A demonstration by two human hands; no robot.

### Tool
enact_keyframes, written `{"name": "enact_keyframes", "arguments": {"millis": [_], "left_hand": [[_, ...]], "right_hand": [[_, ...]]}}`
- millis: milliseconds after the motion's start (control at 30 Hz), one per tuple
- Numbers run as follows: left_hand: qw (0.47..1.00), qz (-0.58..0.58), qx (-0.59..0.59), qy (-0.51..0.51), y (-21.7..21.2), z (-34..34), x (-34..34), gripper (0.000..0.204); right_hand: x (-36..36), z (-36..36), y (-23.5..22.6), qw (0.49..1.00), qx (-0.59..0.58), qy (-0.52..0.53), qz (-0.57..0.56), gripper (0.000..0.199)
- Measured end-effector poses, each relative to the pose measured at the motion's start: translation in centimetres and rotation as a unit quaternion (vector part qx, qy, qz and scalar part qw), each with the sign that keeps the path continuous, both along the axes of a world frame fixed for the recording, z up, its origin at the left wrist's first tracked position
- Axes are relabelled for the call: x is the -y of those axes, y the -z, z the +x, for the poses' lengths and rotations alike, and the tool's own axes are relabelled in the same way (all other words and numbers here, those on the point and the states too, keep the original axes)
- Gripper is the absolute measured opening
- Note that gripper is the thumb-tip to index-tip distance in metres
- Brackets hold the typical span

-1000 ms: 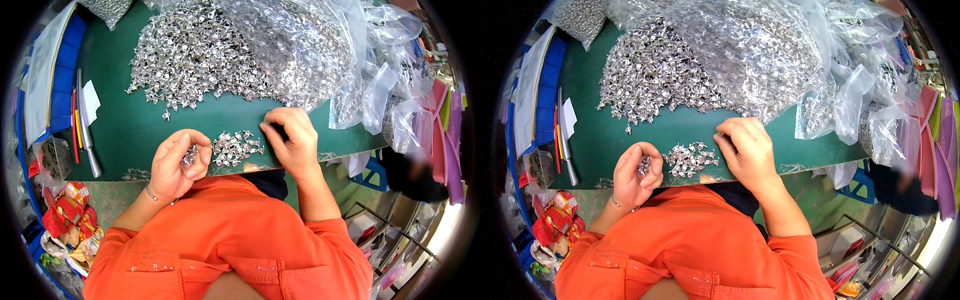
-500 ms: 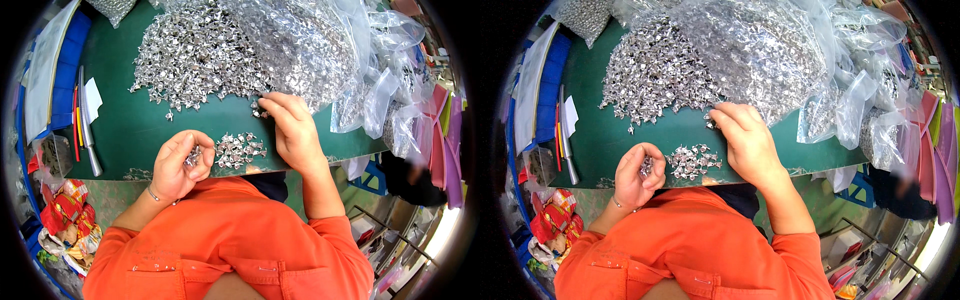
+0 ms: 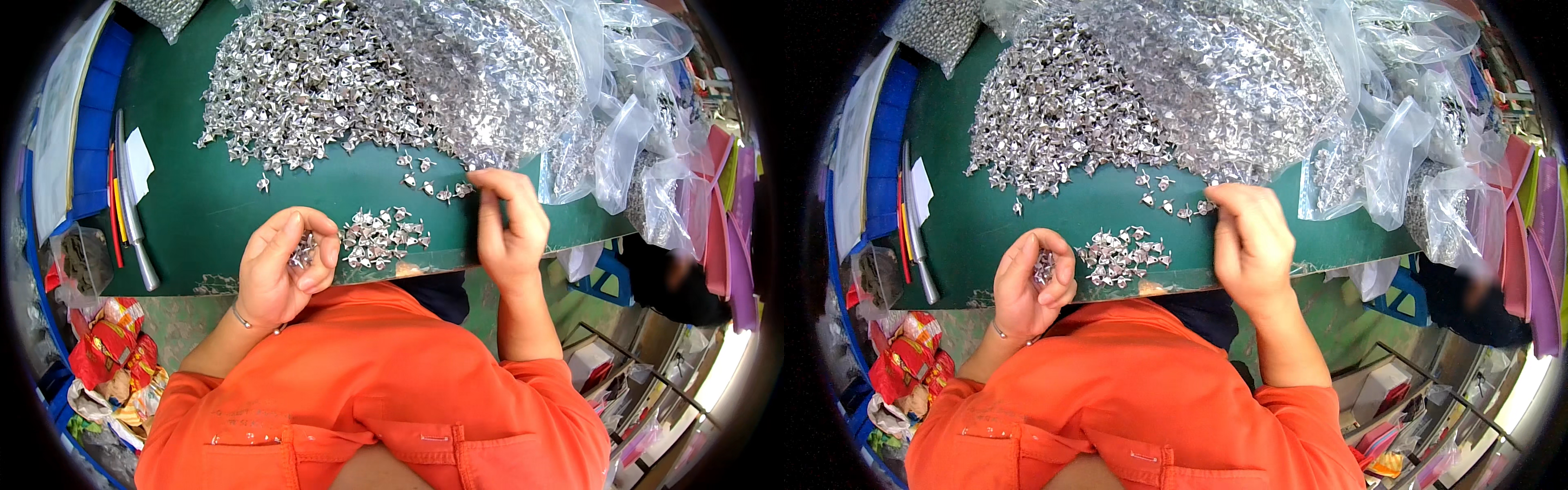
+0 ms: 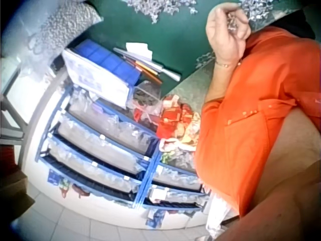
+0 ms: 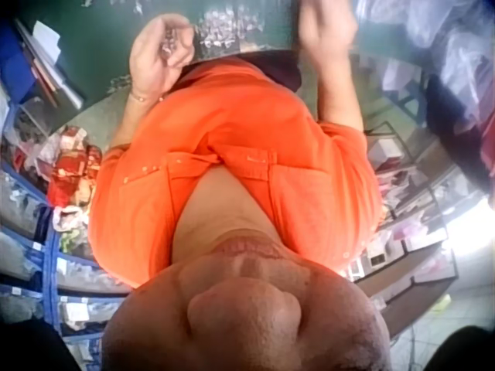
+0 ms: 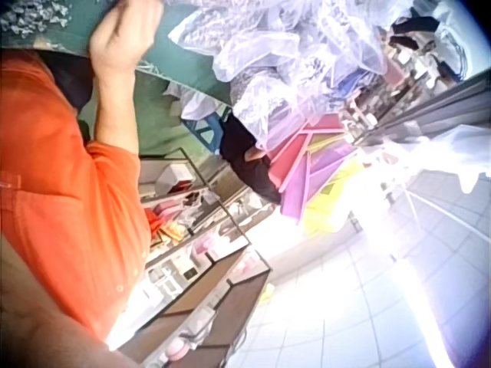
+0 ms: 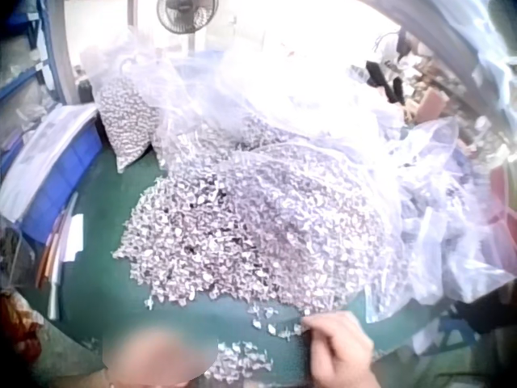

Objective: The person sorts small silver metal fasteners on a green worktable, picking them up one by one and placing them into a small pile. The person occasionally reaches for more fasteners from a large plastic bag on the table.

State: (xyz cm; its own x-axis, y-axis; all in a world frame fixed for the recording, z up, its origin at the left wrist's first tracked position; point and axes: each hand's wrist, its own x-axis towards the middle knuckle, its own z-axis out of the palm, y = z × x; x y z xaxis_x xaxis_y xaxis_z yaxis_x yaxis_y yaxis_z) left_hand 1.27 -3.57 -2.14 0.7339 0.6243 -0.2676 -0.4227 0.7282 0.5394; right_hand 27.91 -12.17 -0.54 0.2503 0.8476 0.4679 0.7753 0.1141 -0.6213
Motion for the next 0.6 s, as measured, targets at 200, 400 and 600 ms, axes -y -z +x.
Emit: {"name": "enact_keyframes", "arguments": {"millis": [200, 400, 600], "left_hand": [[1.000, 0.007, 0.002, -0.001, 0.1, 0.1, 0.0, 0.037], [1.000, 0.003, 0.004, 0.000, 0.0, 0.0, 0.0, 0.038], [1.000, 0.010, 0.001, 0.000, 0.2, 0.0, 0.1, 0.038]], "right_hand": [[-0.5, -0.7, -0.1, 1.000, 0.024, -0.016, 0.008, 0.020], [0.1, -0.6, 0.7, 0.991, 0.079, -0.107, 0.019, 0.023], [1.4, 0.1, 0.4, 0.998, -0.045, 0.003, 0.043, 0.018]]}}
